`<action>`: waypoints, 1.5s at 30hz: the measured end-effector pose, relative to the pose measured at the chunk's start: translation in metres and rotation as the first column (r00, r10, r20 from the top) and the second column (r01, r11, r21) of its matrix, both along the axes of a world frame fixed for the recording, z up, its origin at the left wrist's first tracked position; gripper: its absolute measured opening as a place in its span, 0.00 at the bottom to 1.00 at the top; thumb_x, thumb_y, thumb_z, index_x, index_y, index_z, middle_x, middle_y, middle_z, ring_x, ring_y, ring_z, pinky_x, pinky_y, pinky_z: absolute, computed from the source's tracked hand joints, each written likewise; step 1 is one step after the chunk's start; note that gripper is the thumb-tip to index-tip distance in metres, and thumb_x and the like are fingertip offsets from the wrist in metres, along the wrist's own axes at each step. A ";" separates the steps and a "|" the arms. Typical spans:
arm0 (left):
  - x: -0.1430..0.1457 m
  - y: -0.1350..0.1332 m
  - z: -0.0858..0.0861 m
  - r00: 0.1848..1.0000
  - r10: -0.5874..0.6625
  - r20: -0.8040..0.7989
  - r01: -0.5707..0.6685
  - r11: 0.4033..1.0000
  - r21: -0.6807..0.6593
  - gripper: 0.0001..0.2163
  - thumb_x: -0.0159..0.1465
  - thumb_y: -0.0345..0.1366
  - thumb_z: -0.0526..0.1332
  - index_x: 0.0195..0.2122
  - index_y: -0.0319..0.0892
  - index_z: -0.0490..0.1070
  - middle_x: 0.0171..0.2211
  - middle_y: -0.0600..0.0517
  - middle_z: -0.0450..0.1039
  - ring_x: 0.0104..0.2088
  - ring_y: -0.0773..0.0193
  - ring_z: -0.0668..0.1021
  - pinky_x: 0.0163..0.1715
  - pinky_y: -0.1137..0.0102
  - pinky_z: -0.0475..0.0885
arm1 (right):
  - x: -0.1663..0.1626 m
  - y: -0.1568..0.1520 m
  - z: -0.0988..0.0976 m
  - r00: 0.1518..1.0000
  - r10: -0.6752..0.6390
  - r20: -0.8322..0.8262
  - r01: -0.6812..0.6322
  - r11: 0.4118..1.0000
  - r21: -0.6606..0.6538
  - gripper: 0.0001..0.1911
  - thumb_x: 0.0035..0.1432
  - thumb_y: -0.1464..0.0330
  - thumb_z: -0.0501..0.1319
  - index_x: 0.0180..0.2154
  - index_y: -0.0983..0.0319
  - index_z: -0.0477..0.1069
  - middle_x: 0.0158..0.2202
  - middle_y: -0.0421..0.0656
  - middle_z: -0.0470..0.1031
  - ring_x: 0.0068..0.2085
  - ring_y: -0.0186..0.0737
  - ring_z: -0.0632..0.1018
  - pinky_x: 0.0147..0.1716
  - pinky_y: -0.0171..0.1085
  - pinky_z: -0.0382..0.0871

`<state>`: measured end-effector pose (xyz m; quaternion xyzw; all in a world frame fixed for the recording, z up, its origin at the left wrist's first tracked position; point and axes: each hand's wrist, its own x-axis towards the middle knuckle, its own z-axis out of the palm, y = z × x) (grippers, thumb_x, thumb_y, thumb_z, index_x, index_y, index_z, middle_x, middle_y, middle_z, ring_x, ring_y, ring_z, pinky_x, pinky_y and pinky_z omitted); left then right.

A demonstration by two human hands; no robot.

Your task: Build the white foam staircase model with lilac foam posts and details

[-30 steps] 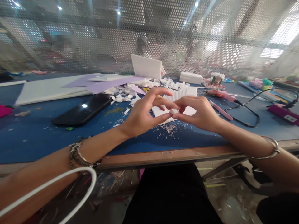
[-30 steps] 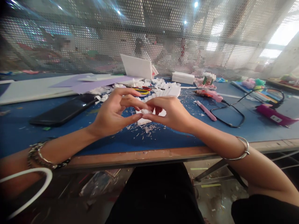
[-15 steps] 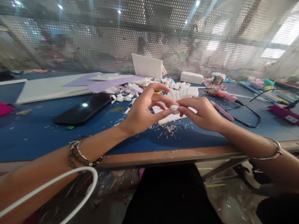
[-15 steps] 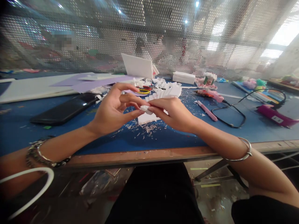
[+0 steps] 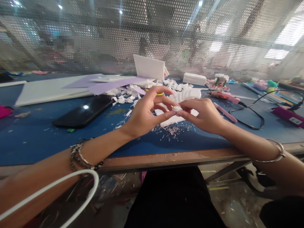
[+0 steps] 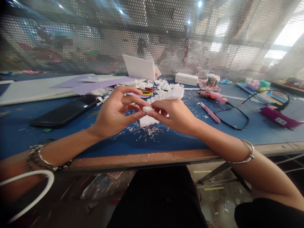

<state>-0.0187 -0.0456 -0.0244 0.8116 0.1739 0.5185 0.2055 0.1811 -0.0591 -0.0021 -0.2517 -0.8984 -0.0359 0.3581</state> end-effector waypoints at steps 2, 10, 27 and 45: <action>0.000 -0.001 0.001 1.000 0.009 -0.001 -0.009 1.000 -0.005 0.18 0.56 0.34 0.66 0.47 0.44 0.64 0.35 0.52 0.77 0.33 0.67 0.78 0.30 0.73 0.77 | 0.001 0.000 0.000 1.000 0.007 0.017 -0.007 1.000 0.000 0.16 0.64 0.65 0.52 0.28 0.66 0.71 0.23 0.39 0.71 0.25 0.27 0.69 0.27 0.28 0.59; -0.001 -0.003 0.006 0.993 0.088 -0.084 -0.082 0.993 0.080 0.07 0.59 0.35 0.64 0.39 0.46 0.74 0.38 0.50 0.71 0.36 0.69 0.76 0.28 0.78 0.75 | 0.002 0.001 -0.001 0.997 0.004 0.072 -0.010 0.996 0.092 0.13 0.64 0.71 0.49 0.29 0.66 0.69 0.25 0.41 0.71 0.26 0.28 0.68 0.28 0.29 0.59; 0.002 -0.002 0.003 0.994 0.085 -0.074 -0.083 0.996 0.027 0.07 0.58 0.39 0.65 0.35 0.44 0.71 0.32 0.52 0.70 0.32 0.69 0.76 0.23 0.79 0.74 | 0.000 -0.004 -0.004 0.982 0.063 -0.177 -0.050 0.996 0.080 0.07 0.59 0.66 0.60 0.35 0.64 0.70 0.30 0.38 0.73 0.27 0.25 0.71 0.29 0.29 0.66; 0.003 -0.005 0.004 0.998 0.021 -0.053 -0.012 0.986 0.168 0.09 0.57 0.30 0.65 0.39 0.44 0.71 0.35 0.53 0.68 0.34 0.71 0.75 0.29 0.79 0.77 | 0.000 -0.002 -0.003 0.967 0.184 -0.179 -0.151 0.972 0.182 0.04 0.60 0.71 0.57 0.32 0.62 0.69 0.31 0.40 0.72 0.32 0.29 0.73 0.32 0.32 0.69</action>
